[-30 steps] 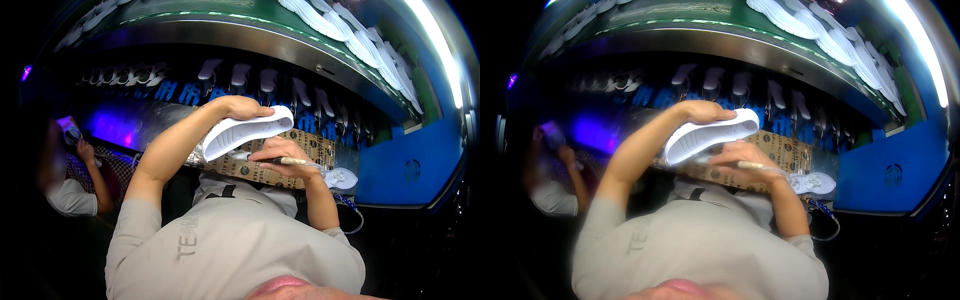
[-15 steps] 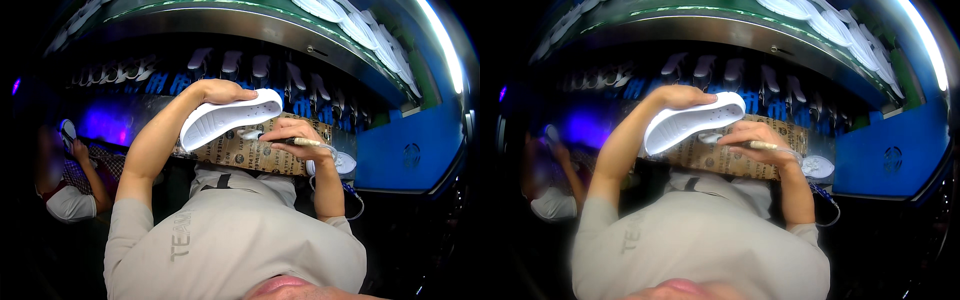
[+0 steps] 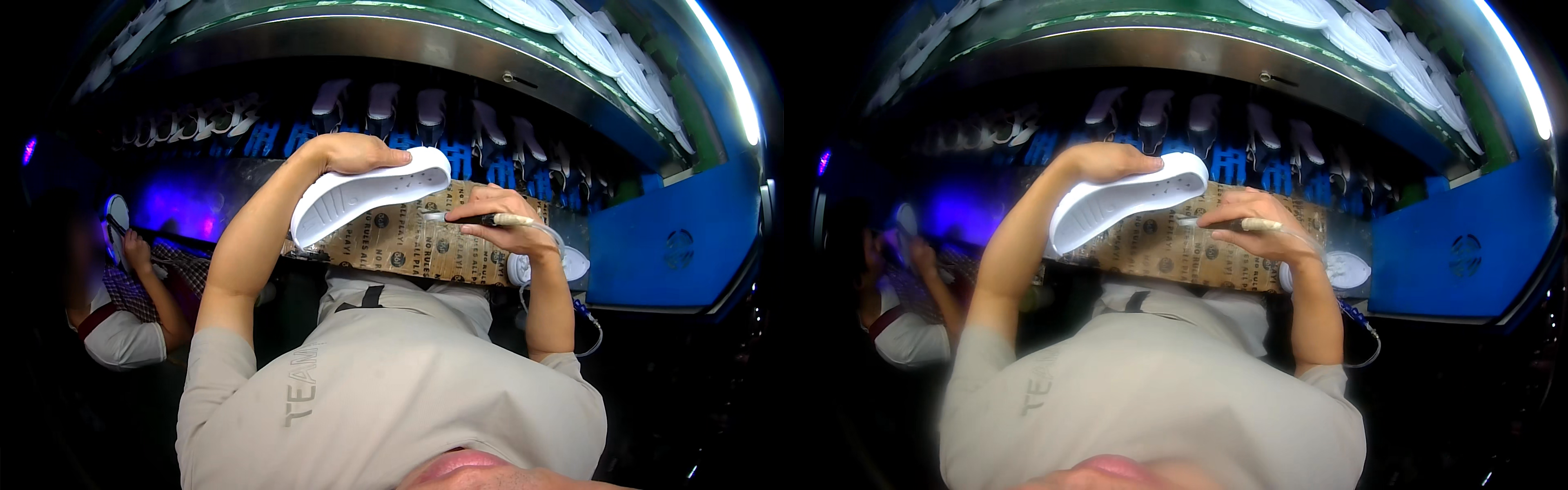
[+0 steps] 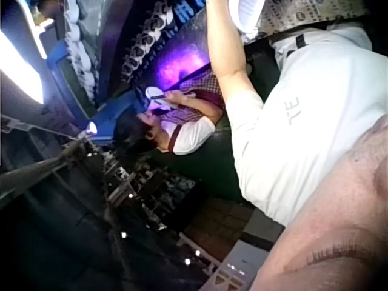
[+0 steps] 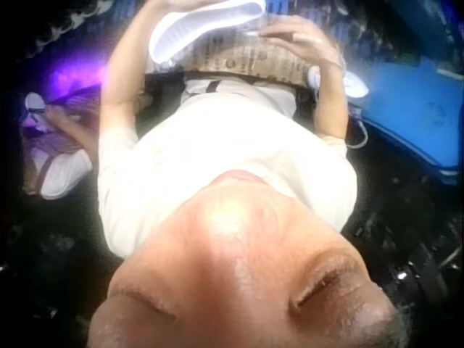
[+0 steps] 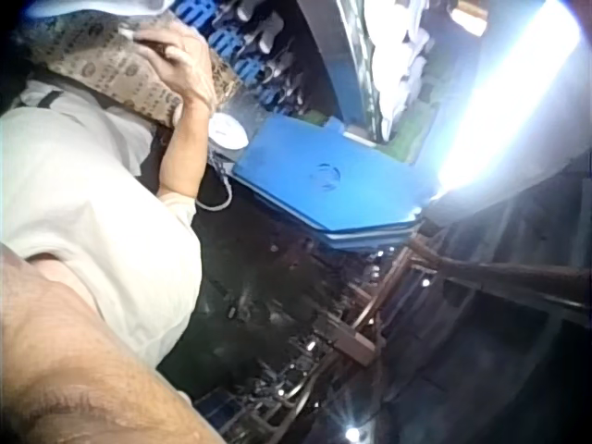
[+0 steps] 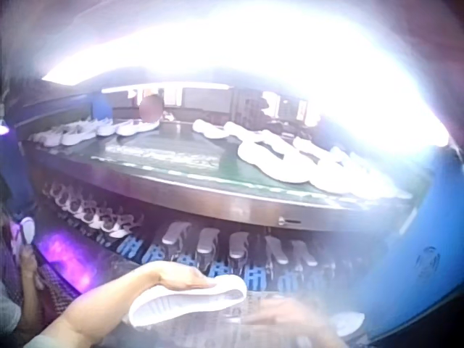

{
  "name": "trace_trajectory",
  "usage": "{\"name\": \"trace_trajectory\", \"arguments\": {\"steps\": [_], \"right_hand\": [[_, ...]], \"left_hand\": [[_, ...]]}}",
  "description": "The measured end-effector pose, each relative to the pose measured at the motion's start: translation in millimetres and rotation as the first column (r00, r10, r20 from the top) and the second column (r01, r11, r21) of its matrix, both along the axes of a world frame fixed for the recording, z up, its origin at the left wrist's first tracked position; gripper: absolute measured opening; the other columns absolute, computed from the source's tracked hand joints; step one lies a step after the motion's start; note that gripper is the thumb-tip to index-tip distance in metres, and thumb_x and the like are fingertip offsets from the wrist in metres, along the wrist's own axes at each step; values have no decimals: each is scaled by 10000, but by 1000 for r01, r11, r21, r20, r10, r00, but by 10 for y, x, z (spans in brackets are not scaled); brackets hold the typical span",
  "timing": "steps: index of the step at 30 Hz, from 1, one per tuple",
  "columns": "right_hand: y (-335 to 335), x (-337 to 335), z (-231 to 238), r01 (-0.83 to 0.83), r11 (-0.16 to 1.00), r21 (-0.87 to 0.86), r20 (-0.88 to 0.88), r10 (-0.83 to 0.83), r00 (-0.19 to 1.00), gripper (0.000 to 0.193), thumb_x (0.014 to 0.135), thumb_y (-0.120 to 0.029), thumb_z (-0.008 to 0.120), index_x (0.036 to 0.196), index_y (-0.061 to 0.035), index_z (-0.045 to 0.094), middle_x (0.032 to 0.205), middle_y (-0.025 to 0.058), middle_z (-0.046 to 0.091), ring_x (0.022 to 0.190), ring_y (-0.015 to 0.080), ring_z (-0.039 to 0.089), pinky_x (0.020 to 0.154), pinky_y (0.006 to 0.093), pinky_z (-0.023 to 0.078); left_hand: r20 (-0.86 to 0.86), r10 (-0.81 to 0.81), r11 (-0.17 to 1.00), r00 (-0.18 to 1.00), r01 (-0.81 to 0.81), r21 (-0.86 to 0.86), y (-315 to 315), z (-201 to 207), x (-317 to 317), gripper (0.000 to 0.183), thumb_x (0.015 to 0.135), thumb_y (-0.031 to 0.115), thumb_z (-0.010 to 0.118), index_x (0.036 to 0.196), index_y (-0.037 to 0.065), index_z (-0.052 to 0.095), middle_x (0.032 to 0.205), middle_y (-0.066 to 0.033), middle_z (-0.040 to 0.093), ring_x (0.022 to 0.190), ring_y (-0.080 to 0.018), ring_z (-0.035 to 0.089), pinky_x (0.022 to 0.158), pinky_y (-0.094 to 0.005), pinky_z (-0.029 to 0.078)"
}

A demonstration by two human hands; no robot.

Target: The person repeatedly picks up white shoe insoles from a conveyor belt, applies glue to the underside using a brush, and places them back on the belt. The process is repeated for multiple insoles in a continuous assembly line workflow.

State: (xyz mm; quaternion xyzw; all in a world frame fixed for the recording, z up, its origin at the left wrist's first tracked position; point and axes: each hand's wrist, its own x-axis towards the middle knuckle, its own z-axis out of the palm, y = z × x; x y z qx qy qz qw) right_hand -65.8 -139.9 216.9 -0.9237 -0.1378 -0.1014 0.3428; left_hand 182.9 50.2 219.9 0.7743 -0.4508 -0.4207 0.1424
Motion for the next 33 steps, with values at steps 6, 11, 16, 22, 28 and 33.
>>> {"name": "trace_trajectory", "arguments": {"steps": [6,11,16,22,28,33], "right_hand": [[217,36,-116,127,882,454,53,-169,984,255,873,-149,788,1125,-103,794,942,61,746,778,181,642,689,314,528],[659,52,-418,172,979,109,149,-187,971,294,850,-157,813,1139,-122,782,817,28,656,757,190,564,751,365,432],[584,-232,-305,-71,748,660,225,-106,969,294,862,-159,798,1118,-17,774,888,94,739,783,199,611,712,322,472],[419,-482,-392,193,653,732,215,-490,845,314,908,-151,737,1165,29,732,882,68,654,782,150,543,710,290,433],[433,-541,-691,350,651,674,18,-488,873,292,920,-139,709,1193,-42,743,916,50,671,816,147,595,754,274,477],[417,-431,-1013,441,655,613,-100,-490,866,297,915,-134,719,1191,-25,737,945,79,692,824,175,629,759,297,490]], "left_hand": [[-447,258,939,857,-331,-93,-67,-290,-66,622,1062,520,467,1376,11,638,1249,-225,699,1044,-284,729,896,-370,576],[-931,205,697,301,-713,-77,-91,-634,-209,532,1096,439,423,1357,12,600,1116,-177,726,954,-264,737,824,-395,623],[-947,13,726,320,-654,-211,1,-288,-328,667,1083,519,252,1372,3,560,1019,-248,706,876,-359,737,748,-470,638],[-760,-300,474,576,-602,-643,-733,1308,621,697,1091,482,151,1447,-52,422,1231,-307,646,1070,-405,688,902,-528,605],[681,667,745,302,-240,-623,-935,1014,1913,613,1035,436,389,1310,-70,600,1301,-329,630,1262,-476,574,1101,-505,418],[786,435,900,439,-220,-375,-978,909,2161,564,1053,419,387,1425,29,555,1440,-245,575,1391,-440,470,1156,-549,369]]}}
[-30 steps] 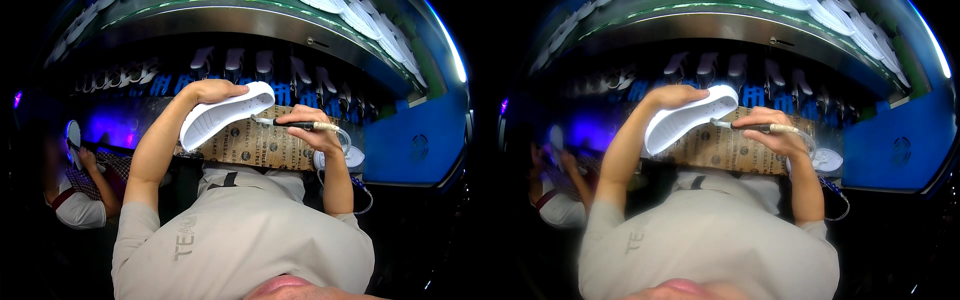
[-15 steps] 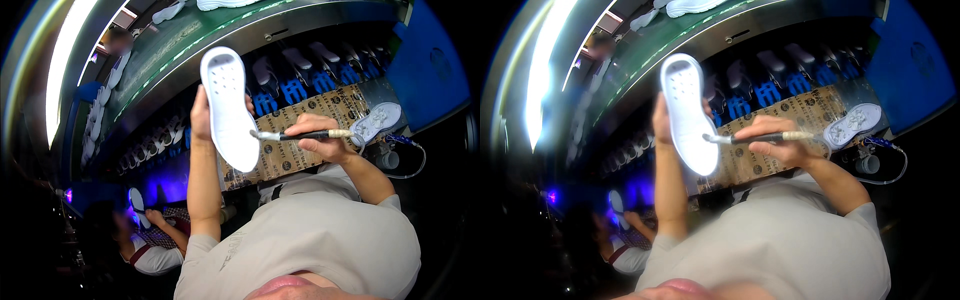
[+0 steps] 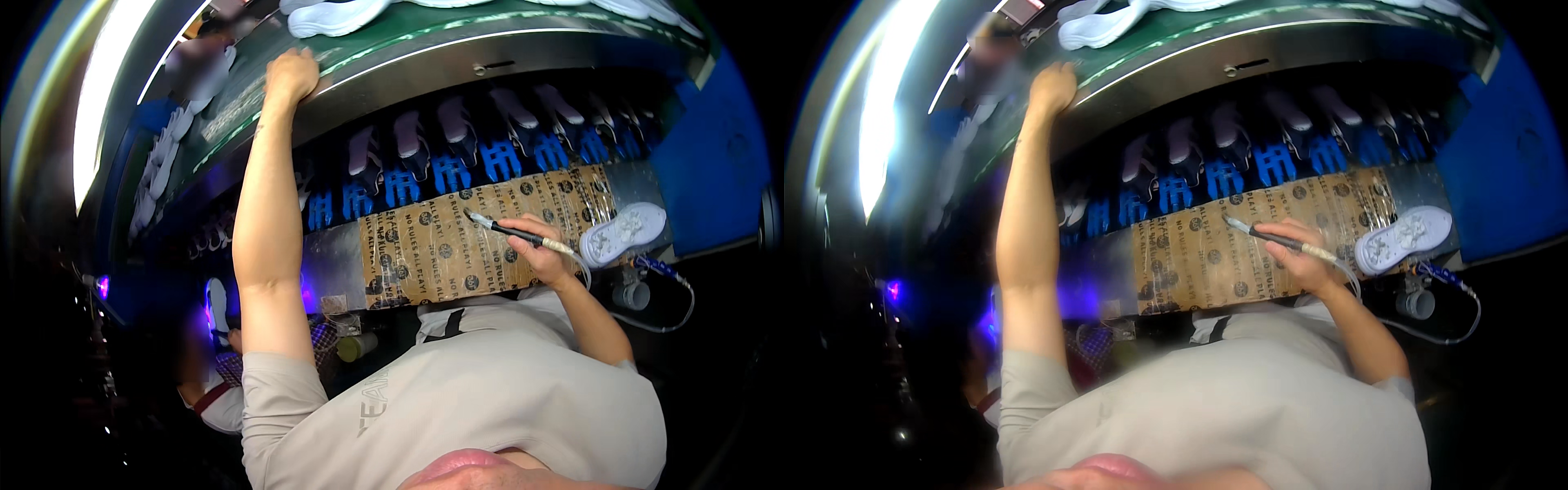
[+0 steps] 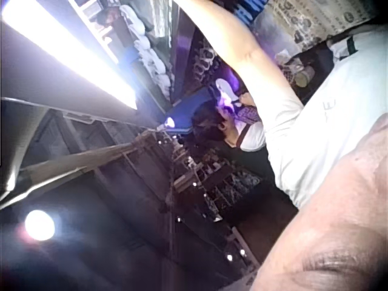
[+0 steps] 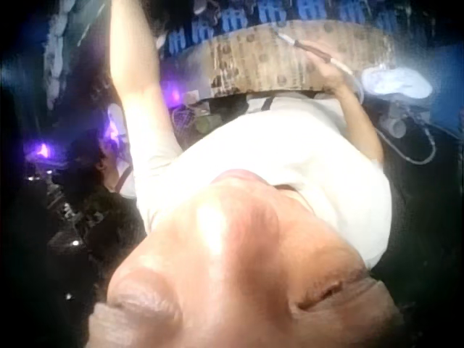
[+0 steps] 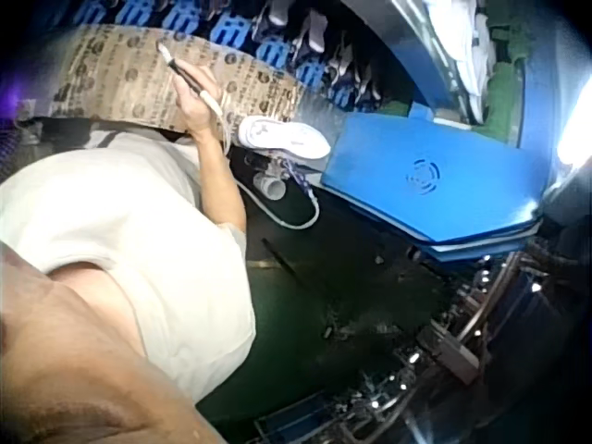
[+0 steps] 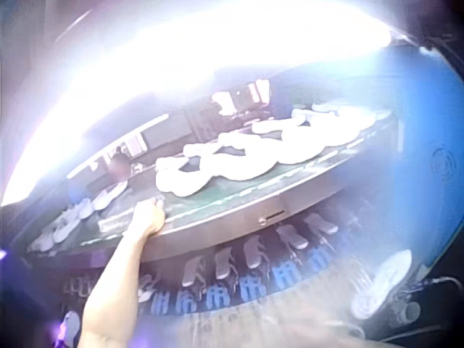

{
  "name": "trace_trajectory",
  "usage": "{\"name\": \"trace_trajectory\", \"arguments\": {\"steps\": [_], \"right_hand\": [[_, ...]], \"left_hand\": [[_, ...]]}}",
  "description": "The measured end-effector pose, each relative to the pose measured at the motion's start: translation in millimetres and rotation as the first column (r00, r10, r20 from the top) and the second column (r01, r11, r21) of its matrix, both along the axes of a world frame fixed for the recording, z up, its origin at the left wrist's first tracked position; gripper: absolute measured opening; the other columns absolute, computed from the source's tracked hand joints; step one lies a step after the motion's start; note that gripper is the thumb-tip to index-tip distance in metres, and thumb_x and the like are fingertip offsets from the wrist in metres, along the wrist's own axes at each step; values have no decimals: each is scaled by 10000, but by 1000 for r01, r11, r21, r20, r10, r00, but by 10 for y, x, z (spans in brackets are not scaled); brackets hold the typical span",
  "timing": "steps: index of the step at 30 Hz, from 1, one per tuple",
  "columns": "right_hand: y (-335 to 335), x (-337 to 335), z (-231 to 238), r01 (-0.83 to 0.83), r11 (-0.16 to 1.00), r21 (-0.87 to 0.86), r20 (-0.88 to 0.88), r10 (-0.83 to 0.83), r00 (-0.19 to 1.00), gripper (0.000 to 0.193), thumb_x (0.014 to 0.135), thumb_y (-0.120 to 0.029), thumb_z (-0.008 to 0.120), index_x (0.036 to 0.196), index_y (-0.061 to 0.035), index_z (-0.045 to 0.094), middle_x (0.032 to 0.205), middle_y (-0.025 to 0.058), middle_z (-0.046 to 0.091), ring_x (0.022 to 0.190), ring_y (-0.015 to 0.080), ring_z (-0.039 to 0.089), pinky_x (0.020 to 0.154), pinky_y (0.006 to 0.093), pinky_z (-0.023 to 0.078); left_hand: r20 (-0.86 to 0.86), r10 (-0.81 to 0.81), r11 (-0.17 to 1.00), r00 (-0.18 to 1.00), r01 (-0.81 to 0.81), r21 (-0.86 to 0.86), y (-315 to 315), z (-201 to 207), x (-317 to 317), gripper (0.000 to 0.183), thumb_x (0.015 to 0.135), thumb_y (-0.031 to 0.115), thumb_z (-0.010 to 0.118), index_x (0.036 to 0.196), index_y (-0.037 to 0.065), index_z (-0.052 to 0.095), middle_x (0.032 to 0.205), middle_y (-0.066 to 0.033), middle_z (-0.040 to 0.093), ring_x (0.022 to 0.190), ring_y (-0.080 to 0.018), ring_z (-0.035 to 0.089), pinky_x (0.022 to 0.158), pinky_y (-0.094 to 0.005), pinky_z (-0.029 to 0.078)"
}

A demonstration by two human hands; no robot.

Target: The person repeatedly picks up white shoe insoles from a conveyor belt, applies glue to the underside using a brush, and places them back on the belt. The process is repeated for multiple insoles in a continuous assembly line workflow.

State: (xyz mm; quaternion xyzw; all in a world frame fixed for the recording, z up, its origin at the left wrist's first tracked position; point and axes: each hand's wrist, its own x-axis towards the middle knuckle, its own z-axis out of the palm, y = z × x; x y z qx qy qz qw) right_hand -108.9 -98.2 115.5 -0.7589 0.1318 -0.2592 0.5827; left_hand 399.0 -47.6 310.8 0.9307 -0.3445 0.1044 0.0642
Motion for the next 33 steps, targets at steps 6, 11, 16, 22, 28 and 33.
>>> {"name": "trace_trajectory", "arguments": {"steps": [6,11,16,22,28,33], "right_hand": [[-79,225,-480,2,1000,-5,-59,-2,998,295,889,-68,705,1178,-26,741,884,81,656,782,177,620,702,300,472],[-205,385,-799,11,999,31,-154,-6,988,317,871,-44,709,1187,-42,743,909,94,667,822,216,633,756,321,493],[-230,425,-1042,-12,999,-42,-126,7,992,335,823,-21,749,1157,-42,762,922,90,691,782,221,660,706,321,522],[-288,346,-1151,-82,994,-69,-114,74,991,355,797,-44,781,1152,-48,768,870,96,652,740,236,642,646,332,510],[-244,355,-1112,-68,997,-46,-109,62,992,349,809,-51,771,1158,-58,766,894,99,666,751,245,649,660,334,515],[-222,383,-1154,-45,998,-41,-127,39,991,363,834,-60,754,1195,-102,762,955,91,695,847,242,676,736,345,536]], "left_hand": [[58,21,957,998,-37,287,97,-34,613,500,1023,305,402,1391,30,600,1474,-234,551,1402,-443,467,1149,-558,379],[35,303,903,952,-299,310,672,64,1867,535,1016,322,406,1466,67,540,1541,-227,486,1419,-437,463,1151,-588,360],[216,365,774,906,-424,470,1332,56,3119,617,1016,399,398,1538,69,394,1561,-271,431,1402,-474,465,1145,-587,361],[287,313,789,905,-416,452,2378,232,4402,747,1014,485,428,1580,16,295,1527,-329,438,1364,-480,503,1135,-539,382],[274,320,936,907,-347,56,2372,254,4152,933,813,656,722,1274,-147,609,1320,-349,620,1261,-443,603,1076,-454,460],[252,376,925,892,-377,-47,1800,99,2930,884,795,651,737,1123,-168,687,1172,-359,681,1157,-448,665,993,-458,503]]}}
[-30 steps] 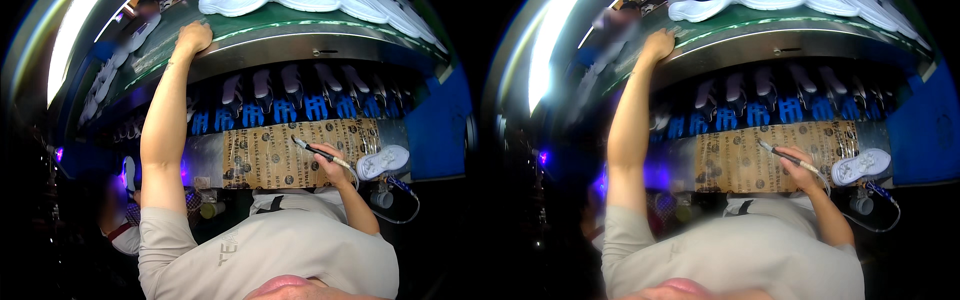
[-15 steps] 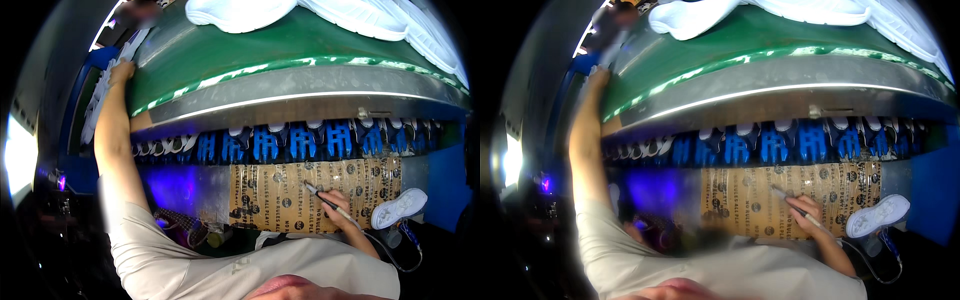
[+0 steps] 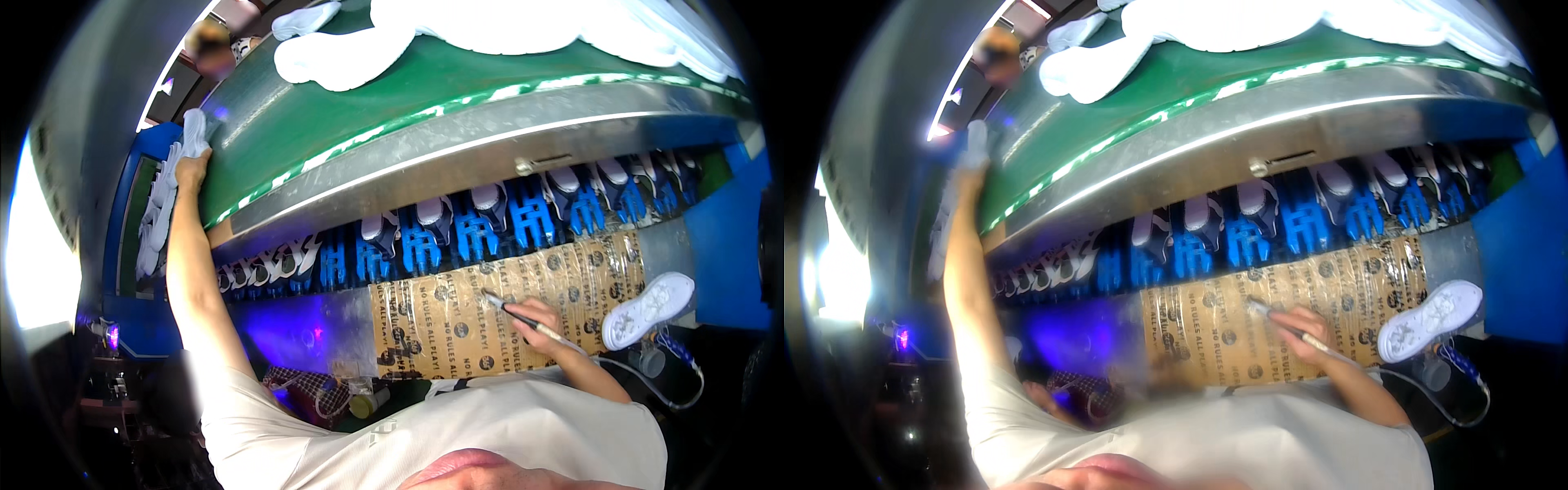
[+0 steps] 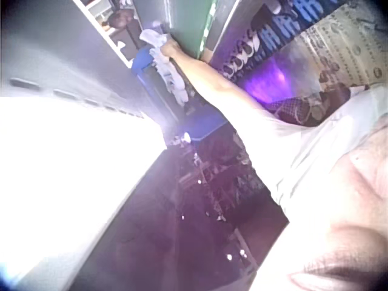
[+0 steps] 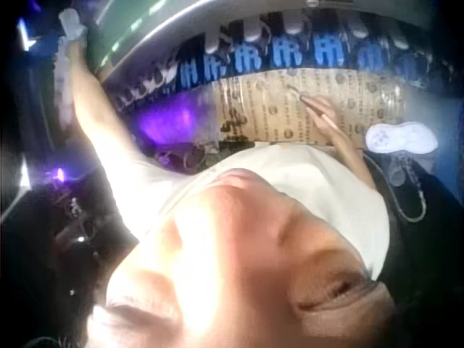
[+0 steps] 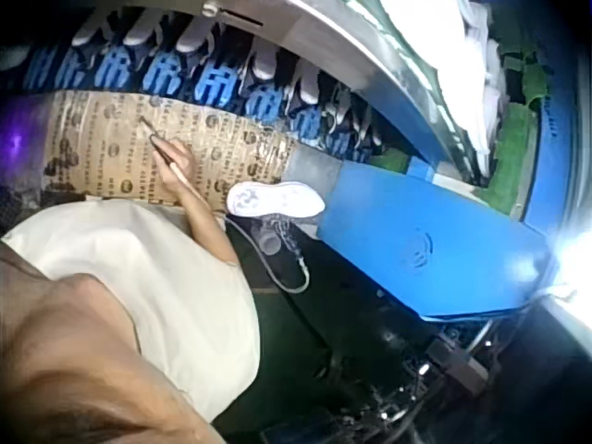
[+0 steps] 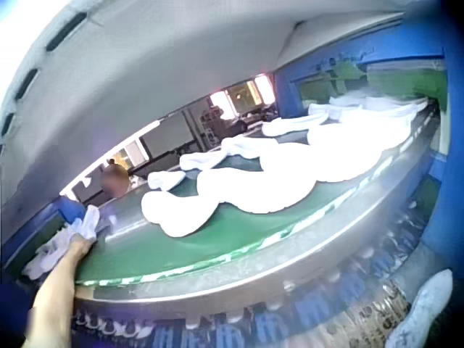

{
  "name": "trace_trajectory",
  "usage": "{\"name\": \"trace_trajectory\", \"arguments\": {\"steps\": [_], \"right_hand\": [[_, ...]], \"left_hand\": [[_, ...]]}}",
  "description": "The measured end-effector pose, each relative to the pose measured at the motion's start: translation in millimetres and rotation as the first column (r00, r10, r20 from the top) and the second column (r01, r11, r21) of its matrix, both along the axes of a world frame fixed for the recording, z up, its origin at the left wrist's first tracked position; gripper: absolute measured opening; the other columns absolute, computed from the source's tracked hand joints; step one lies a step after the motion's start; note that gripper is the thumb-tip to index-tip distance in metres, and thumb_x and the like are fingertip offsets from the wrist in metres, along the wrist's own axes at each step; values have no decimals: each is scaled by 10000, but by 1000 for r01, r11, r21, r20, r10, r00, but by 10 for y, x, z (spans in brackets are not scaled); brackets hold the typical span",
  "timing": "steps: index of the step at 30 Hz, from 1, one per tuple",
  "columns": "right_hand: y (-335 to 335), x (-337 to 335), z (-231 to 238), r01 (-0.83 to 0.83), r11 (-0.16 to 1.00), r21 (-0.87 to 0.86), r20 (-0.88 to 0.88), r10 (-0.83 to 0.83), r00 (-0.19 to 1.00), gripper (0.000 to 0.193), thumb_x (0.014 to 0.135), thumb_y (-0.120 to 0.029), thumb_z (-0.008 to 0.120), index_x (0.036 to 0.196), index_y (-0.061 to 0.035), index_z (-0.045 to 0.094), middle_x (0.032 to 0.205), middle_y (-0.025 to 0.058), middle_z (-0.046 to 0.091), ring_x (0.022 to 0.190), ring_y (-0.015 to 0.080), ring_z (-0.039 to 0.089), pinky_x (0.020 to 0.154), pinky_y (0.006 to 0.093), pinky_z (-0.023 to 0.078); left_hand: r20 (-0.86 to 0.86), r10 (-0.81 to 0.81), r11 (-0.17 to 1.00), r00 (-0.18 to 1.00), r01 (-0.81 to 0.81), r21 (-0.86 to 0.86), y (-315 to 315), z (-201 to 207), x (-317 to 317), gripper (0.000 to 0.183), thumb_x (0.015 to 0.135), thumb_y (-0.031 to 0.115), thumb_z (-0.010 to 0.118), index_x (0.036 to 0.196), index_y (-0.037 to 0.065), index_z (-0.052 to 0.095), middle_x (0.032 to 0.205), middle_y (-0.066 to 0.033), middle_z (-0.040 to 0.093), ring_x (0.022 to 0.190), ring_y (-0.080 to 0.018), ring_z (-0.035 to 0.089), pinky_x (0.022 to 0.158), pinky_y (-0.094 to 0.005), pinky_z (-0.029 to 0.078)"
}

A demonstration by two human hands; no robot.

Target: The person repeatedly picks up white shoe insoles from a conveyor belt, applies glue to the underside using a brush, and places them back on the belt. The process is repeated for multiple insoles in a continuous assembly line workflow.

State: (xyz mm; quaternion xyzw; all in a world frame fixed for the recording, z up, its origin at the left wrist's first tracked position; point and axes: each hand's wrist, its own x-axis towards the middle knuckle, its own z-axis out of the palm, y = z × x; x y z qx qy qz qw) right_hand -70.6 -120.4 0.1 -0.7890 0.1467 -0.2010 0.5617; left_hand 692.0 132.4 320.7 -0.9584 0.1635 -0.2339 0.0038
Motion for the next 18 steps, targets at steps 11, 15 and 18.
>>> {"name": "trace_trajectory", "arguments": {"steps": [11,15,18], "right_hand": [[6,-10,101,93,987,130,23,-97,995,302,905,-93,718,1204,-54,740,1025,76,721,831,154,649,746,304,522],[-56,-8,211,92,931,354,108,-138,985,262,927,-76,707,1185,-44,740,1018,14,726,808,89,611,701,237,500],[-68,-28,489,174,854,490,181,-295,938,239,939,-78,684,1173,-61,732,999,-12,706,829,68,597,725,238,496]], "left_hand": [[12,-308,779,951,259,-571,55,56,-3265,610,792,419,853,1104,-28,579,999,-151,660,881,-218,613,815,-314,499],[243,-737,-223,630,112,-968,353,-332,-3975,541,946,251,718,1383,19,500,1312,-219,583,1230,-390,578,1053,-601,454],[388,-783,-564,485,-294,-771,288,-769,-4429,621,957,352,626,1435,-13,476,1425,-290,526,1348,-507,478,1147,-734,292]]}}
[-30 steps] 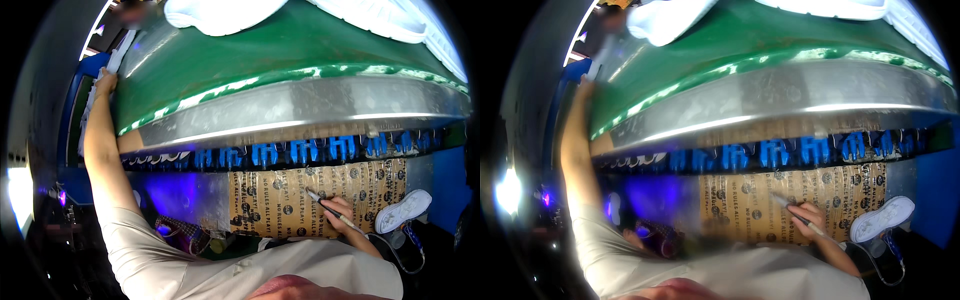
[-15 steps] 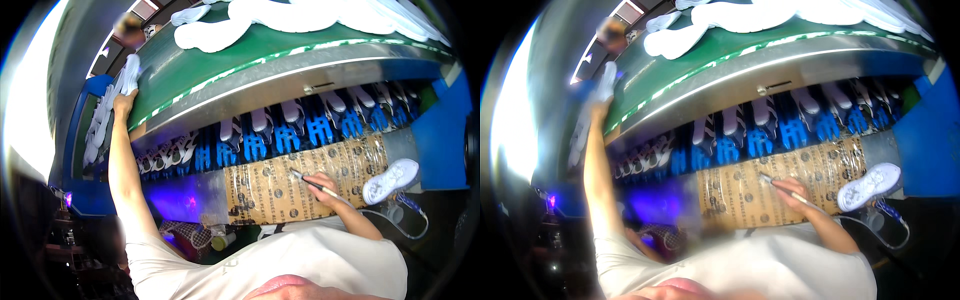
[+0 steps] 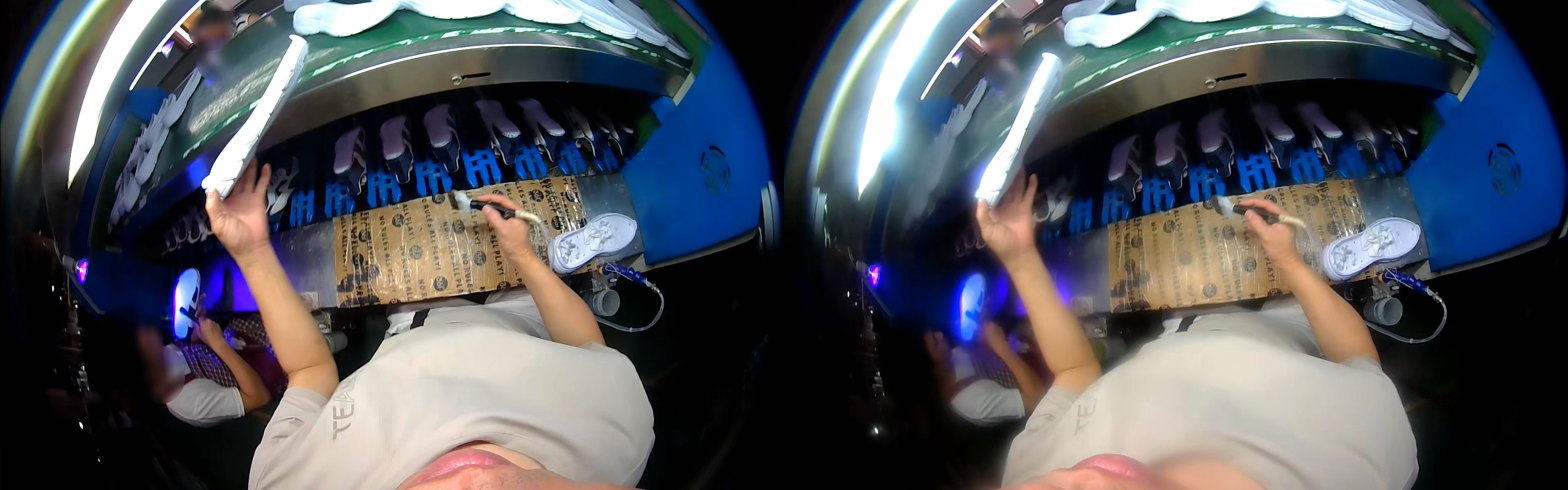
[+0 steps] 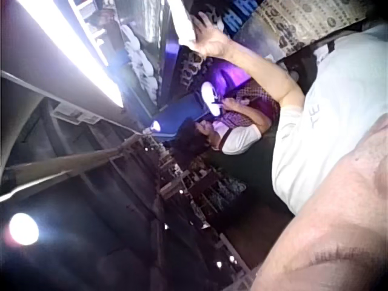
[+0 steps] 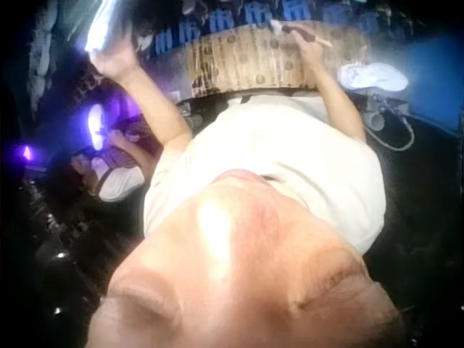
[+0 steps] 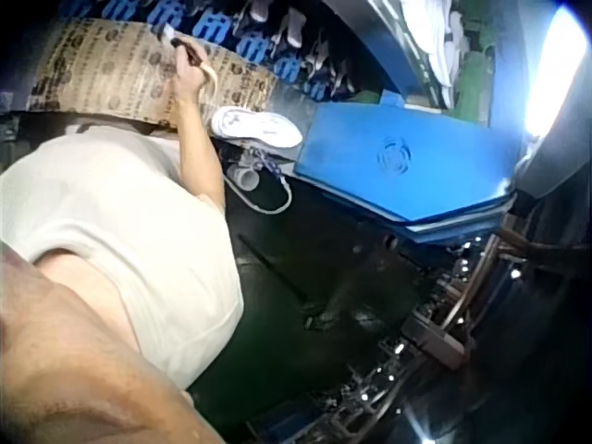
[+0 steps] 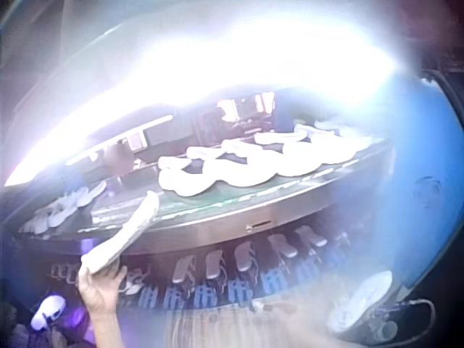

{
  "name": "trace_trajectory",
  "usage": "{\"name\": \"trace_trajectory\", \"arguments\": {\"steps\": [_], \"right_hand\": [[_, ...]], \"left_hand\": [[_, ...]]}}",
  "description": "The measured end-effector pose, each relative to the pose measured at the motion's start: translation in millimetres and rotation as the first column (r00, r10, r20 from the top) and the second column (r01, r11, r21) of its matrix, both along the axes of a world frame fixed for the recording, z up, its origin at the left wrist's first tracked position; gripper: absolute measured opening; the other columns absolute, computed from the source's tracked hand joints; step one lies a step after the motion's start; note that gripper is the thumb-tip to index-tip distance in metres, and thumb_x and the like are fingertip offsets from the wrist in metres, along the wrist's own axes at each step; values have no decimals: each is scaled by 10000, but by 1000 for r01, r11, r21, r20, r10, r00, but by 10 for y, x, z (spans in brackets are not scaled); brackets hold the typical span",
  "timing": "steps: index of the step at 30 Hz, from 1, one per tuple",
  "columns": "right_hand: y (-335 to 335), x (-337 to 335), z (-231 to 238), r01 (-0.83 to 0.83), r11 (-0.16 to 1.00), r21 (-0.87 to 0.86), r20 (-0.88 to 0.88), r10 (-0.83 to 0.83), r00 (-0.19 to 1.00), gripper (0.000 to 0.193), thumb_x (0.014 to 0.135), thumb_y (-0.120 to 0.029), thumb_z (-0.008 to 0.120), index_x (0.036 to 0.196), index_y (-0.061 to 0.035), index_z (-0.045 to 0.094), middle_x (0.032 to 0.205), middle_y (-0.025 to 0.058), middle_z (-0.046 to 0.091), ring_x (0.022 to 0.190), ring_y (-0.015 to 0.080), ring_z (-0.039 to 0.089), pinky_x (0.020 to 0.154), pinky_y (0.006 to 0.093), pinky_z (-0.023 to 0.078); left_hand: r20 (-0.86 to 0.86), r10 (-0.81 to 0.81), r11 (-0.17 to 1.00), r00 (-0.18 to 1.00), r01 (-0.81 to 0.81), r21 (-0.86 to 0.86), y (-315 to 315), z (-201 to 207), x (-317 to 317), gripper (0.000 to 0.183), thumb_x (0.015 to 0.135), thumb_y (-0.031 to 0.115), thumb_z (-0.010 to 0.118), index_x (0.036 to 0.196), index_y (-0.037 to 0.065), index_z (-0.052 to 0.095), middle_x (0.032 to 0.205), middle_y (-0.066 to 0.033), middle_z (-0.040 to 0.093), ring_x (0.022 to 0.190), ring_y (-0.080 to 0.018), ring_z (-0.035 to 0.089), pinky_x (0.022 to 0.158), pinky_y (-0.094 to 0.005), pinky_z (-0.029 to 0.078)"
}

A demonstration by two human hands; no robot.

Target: The person repeatedly picks up white shoe insoles from a conveyor belt, applies glue to the underside using a brush, and places them back on the belt. The process is repeated for multiple insoles in a continuous assembly line workflow.

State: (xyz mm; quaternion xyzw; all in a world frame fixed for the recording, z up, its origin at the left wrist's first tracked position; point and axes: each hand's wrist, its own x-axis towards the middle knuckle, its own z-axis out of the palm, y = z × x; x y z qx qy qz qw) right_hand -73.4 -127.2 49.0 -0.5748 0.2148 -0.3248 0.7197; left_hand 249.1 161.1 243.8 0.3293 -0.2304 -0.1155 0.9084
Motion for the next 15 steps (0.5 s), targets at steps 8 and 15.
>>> {"name": "trace_trajectory", "arguments": {"steps": [8,15], "right_hand": [[226,-90,487,-166,953,252,185,121,975,263,945,-100,675,1194,-16,689,907,-16,620,782,69,506,741,217,424],[728,125,787,-308,947,-86,-92,300,949,219,922,-97,698,1125,-25,740,975,38,730,889,89,622,791,264,475]], "left_hand": [[-640,-212,966,738,256,-25,-479,-1120,-1395,655,998,442,244,1263,-64,565,1120,-228,664,1028,-341,668,866,-458,595],[-735,-446,742,510,670,14,-376,-1493,-2084,944,1001,751,63,1421,29,503,1232,-248,648,1011,-354,691,890,-545,596]]}}
